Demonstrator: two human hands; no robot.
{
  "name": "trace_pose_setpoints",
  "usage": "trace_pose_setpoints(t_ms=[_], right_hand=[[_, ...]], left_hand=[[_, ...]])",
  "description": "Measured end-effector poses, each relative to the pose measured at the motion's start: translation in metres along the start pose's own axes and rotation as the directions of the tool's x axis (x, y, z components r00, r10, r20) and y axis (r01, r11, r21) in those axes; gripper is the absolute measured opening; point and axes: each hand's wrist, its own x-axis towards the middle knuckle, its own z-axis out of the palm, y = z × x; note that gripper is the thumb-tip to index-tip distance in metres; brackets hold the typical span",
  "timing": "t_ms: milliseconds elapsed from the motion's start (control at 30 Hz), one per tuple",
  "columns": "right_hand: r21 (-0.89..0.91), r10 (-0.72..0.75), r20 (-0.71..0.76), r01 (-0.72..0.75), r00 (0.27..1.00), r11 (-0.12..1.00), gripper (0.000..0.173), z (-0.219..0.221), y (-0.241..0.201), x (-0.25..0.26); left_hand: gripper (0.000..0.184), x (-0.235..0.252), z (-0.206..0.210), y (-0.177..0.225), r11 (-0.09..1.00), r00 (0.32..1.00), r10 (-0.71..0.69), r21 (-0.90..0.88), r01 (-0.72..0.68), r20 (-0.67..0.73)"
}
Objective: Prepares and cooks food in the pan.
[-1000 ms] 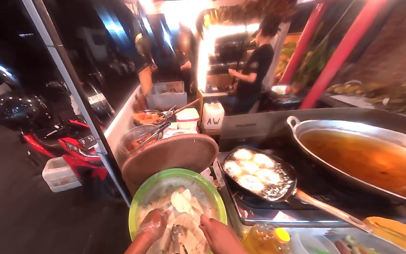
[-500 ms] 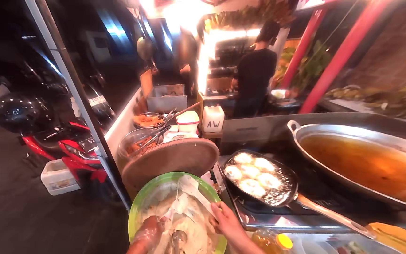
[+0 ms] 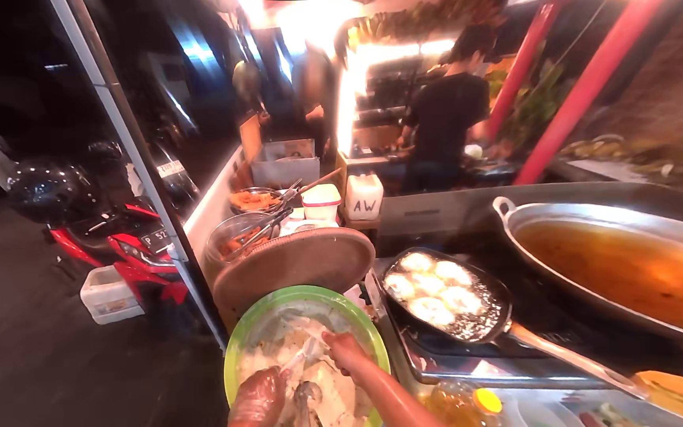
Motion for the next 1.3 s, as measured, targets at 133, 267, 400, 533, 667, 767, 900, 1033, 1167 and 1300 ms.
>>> trace_pose_setpoints(t_ms=[133, 267, 400, 533, 667, 767, 900, 1033, 1167, 1300], right_hand=[[-0.003, 0.029, -0.003, -0.029, 1.0, 1.0, 0.041, -0.006, 0.005, -0.011], [0.058, 0.03, -0.021, -0.029, 0.999, 0.998, 0.038, -0.013, 0.018, -0.023], [0.084, -0.001, -0.033, 0.004, 0.999, 0.996, 0.037, -0.016, 0.033, -0.038], [0.107, 0.045, -0.043, -0.04, 0.998, 0.993, 0.037, -0.016, 0.043, -0.059], [0.277, 0.039, -0.033, -0.028, 0.999, 0.961, 0.033, -0.025, 0.062, -0.078], [0.231, -0.181, -0.167, 0.217, 0.969, 0.948, 0.028, -0.034, 0.068, -0.089], [-0.361, -0.496, -0.233, 0.399, 0.837, 0.843, 0.034, -0.045, 0.046, -0.081], [-0.718, -0.534, -0.092, 0.316, 0.84, 0.62, 0.042, -0.036, 0.009, -0.068], [-0.805, -0.537, 0.001, 0.319, 0.843, 0.5, 0.039, -0.01, 0.005, -0.051], [-0.833, -0.475, 0.04, 0.291, 0.879, 0.47, 0.036, 0.003, 0.013, -0.054]], left_hand=[[0.058, 0.003, 0.007, -0.007, 0.998, 0.999, -0.028, -0.058, 0.026, -0.034], [0.058, 0.003, 0.008, -0.002, 0.997, 0.999, -0.028, -0.076, 0.026, -0.025], [0.057, 0.012, 0.011, -0.005, 0.99, 0.998, -0.02, -0.137, 0.013, -0.051], [0.057, 0.022, 0.005, -0.016, 0.978, 0.995, -0.051, -0.207, 0.031, -0.09], [0.058, 0.027, -0.012, -0.029, 0.977, 0.991, -0.066, -0.211, 0.039, -0.119], [0.057, 0.023, -0.021, -0.033, 0.982, 0.993, -0.029, -0.19, 0.007, -0.116], [0.058, 0.019, -0.016, -0.036, 0.987, 0.996, -0.036, -0.159, 0.024, -0.076], [0.06, 0.015, -0.014, -0.032, 0.992, 0.999, -0.032, -0.125, 0.027, -0.04], [0.057, 0.013, -0.014, -0.033, 0.99, 1.0, -0.009, -0.141, 0.005, -0.026], [0.052, 0.015, -0.011, -0.035, 0.957, 0.998, -0.025, -0.289, 0.008, -0.055]])
